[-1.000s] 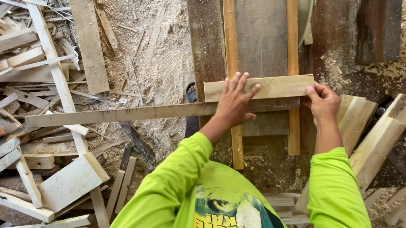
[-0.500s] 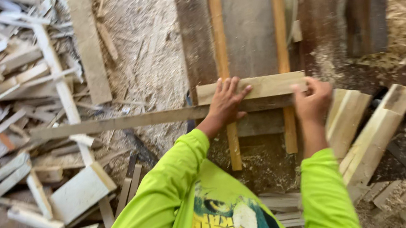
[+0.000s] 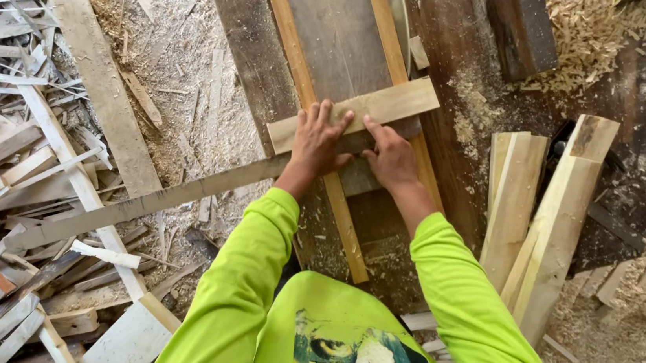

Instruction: The person measures and marks a piece of wood, uses a hammer to attach it to a larger wooden frame, and then cleans up wood scraps by picking them up by hand.

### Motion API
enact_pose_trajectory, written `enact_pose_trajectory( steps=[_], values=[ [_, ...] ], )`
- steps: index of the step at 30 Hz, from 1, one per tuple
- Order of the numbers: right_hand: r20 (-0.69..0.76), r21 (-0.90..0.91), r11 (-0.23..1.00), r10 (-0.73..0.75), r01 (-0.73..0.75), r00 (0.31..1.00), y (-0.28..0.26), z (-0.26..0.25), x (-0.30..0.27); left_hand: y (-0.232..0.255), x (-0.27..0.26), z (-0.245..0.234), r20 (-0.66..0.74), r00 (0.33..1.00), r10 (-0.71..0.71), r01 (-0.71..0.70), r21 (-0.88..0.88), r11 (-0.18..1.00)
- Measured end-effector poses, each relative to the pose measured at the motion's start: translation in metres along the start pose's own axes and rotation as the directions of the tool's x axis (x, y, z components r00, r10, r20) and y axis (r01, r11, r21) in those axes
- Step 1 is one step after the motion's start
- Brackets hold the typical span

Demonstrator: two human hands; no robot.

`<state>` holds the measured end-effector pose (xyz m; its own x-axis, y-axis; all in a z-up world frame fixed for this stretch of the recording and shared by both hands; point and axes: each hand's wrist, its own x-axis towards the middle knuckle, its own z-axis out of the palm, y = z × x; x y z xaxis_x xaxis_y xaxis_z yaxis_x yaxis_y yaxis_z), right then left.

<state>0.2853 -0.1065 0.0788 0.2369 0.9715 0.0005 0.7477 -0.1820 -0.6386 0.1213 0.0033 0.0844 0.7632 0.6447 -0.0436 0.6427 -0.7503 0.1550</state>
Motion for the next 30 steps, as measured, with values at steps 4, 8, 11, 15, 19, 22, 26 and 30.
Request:
enact_pose_trajectory(
  steps=[4,8,11,15,19,22,26,30],
  values=[
    [-0.023,-0.009,1.000,-0.003,0.003,1.000,-0.002,0.006,0.022,-0.015,0.017,-0.006,0.000,1.000,-0.017,0.017,-0.008,1.000],
    [-0.011,-0.023,1.000,-0.002,0.002,1.000,-0.002,0.004,0.030,-0.017,0.022,-0.008,-0.001,1.000,-0.023,0.023,-0.003,1.000],
    [-0.019,-0.035,0.999,-0.009,0.009,1.000,-0.004,0.005,0.035,-0.021,0.025,-0.010,0.012,1.000,-0.028,0.028,-0.001,1.000],
    [-0.013,-0.030,0.999,0.012,-0.013,1.000,-0.004,0.006,0.047,-0.028,0.035,-0.010,0.023,0.999,-0.030,0.030,-0.004,1.000],
    [-0.019,-0.034,0.999,-0.016,0.015,1.000,-0.006,0.007,0.054,-0.034,0.039,-0.010,0.034,0.999,-0.036,0.036,-0.001,0.999],
    [-0.020,-0.035,0.999,-0.012,0.011,1.000,-0.006,0.006,0.063,-0.038,0.047,-0.011,0.032,0.999,-0.038,0.037,0.022,0.999],
    [-0.015,-0.030,0.999,-0.014,0.013,1.000,-0.008,0.006,0.072,-0.044,0.054,-0.012,0.050,0.998,-0.046,0.045,0.025,0.999],
    [-0.002,-0.046,0.999,0.027,-0.027,1.000,-0.011,0.008,0.080,-0.051,0.060,-0.015,0.028,0.999,-0.041,0.041,0.017,0.999]
  ],
)
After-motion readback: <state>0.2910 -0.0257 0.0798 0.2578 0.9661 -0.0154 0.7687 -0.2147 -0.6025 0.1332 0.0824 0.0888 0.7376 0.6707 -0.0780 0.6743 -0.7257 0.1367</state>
